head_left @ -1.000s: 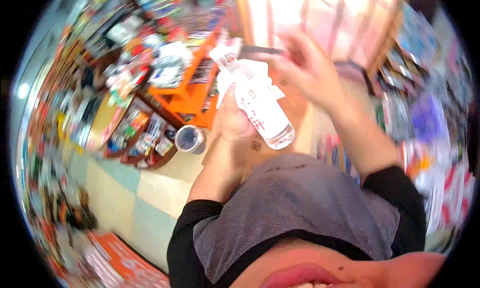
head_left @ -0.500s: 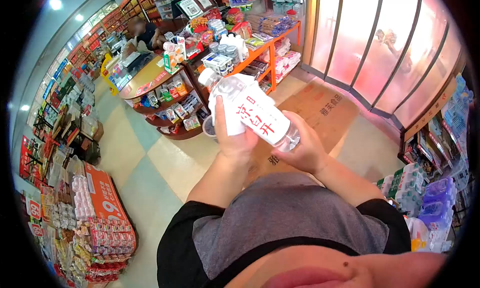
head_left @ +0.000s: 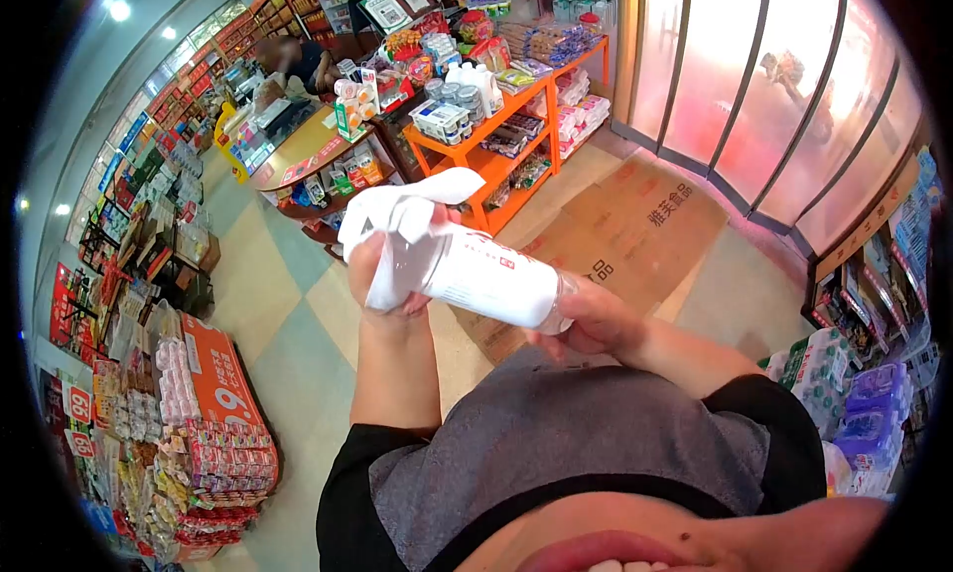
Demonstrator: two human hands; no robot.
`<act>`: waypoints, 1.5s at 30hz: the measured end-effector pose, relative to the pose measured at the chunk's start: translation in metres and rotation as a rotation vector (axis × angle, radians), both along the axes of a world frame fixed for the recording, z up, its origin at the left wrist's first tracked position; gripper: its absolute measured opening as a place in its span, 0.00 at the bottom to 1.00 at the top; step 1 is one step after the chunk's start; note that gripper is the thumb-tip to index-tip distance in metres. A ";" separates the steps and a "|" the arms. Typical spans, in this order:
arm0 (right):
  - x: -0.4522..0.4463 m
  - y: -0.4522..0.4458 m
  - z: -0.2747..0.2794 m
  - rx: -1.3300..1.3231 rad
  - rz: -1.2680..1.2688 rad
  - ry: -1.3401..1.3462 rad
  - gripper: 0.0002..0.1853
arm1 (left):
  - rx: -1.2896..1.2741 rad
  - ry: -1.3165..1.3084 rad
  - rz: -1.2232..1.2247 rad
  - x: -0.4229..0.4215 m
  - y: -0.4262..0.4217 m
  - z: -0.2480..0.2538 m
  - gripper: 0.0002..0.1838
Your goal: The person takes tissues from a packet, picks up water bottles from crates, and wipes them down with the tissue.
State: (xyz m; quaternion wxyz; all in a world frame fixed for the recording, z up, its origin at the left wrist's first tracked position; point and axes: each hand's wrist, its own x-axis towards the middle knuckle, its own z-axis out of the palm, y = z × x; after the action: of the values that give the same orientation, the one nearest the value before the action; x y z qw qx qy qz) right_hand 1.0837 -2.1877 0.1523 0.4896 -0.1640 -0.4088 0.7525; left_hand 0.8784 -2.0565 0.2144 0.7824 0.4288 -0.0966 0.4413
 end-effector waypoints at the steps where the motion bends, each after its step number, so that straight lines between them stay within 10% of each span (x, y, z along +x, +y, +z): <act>1: 0.002 -0.001 0.007 0.009 -0.095 -0.107 0.33 | -0.057 0.014 -0.036 -0.004 0.003 0.001 0.31; 7: 0.017 0.014 0.009 1.091 -1.196 -1.250 0.37 | -0.194 0.025 0.233 0.018 0.000 0.002 0.22; 10: 0.031 0.022 0.026 1.132 -1.324 -1.249 0.39 | -0.208 0.081 0.289 0.032 -0.020 0.010 0.25; 14: 0.013 -0.004 0.028 0.728 -0.963 -1.148 0.36 | -0.012 0.187 0.248 0.028 -0.022 0.022 0.29; 22: -0.004 -0.003 -0.003 -0.099 0.250 0.210 0.42 | 0.337 0.108 0.003 0.029 0.003 0.028 0.47; 27: 0.010 -0.008 0.018 -0.176 -0.048 -0.011 0.39 | 0.056 0.063 -0.208 0.041 0.033 0.020 0.33; 35: 0.030 0.001 0.036 0.846 -1.590 -1.524 0.32 | -0.231 0.058 0.198 0.084 0.031 0.010 0.22; 45: 0.031 -0.036 0.056 0.442 -1.281 -1.331 0.29 | -0.070 0.071 -0.029 0.091 0.004 0.022 0.27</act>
State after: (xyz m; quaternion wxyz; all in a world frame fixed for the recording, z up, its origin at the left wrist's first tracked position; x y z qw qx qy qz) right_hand 1.1142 -2.2239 0.2086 0.4955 -0.6560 -0.5694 -0.0015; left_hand 0.9691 -2.0523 0.2362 0.8062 0.4150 -0.0598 0.4174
